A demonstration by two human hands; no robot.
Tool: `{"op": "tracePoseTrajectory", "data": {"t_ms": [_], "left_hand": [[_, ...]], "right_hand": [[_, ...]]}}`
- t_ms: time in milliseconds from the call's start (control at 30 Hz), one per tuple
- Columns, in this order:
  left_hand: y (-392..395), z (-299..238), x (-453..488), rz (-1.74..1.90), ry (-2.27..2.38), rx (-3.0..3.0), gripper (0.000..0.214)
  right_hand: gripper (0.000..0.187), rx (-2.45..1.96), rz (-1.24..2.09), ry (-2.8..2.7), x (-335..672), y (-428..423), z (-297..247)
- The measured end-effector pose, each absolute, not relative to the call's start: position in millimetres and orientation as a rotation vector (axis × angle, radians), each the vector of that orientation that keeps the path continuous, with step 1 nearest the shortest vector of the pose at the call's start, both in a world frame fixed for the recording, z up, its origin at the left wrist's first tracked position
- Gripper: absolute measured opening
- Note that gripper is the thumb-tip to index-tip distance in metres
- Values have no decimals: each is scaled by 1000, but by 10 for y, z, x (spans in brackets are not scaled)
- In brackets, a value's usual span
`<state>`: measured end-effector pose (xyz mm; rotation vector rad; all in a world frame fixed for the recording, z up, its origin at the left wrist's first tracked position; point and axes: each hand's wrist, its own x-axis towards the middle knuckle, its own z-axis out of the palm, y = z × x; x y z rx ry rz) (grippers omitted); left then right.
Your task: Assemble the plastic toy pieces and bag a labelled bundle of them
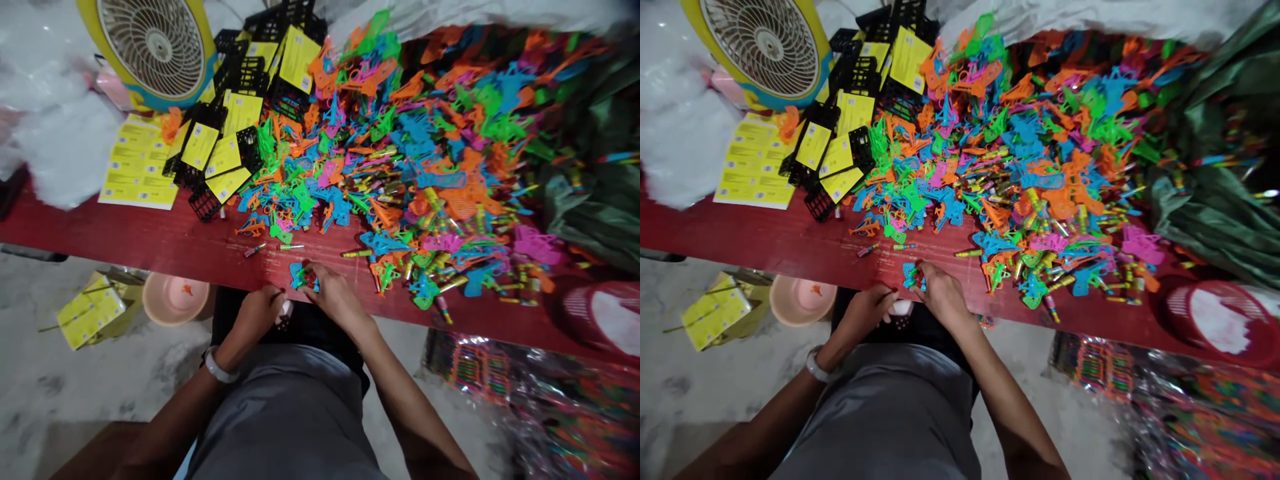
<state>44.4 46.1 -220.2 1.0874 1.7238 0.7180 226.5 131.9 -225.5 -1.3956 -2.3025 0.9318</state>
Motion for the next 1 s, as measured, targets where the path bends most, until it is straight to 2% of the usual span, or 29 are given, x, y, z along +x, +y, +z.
{"op": "tracePoseTrajectory", "data": {"t_ms": [133, 400, 600, 700, 767, 867, 1000], "left_hand": [[445, -2242, 543, 823, 1587, 940, 23], [624, -2097, 661, 1100, 1680, 983, 11], [835, -2049, 451, 1105, 1426, 975, 23], [910, -2024, 380, 1077, 1370, 940, 28], [926, -2020, 372, 1151, 1286, 786, 35], [900, -2046, 431, 1297, 1041, 430, 44], [835, -2106, 581, 1382, 995, 262, 32]], "right_hand": [[31, -1532, 948, -2143, 2236, 1372, -2258], [49, -1435, 1602, -1335, 2044, 1172, -2189], [37, -1353, 1158, -1510, 2157, 1292, -2041], [39, -1307, 1380, -1558, 2204, 1376, -2043], [41, -1339, 1542, -1360, 2161, 1357, -2089], [44, -1347, 1576, -962, 2010, 1234, -2175], [44, -1335, 1600, -912, 1853, 1077, -2216]]}}
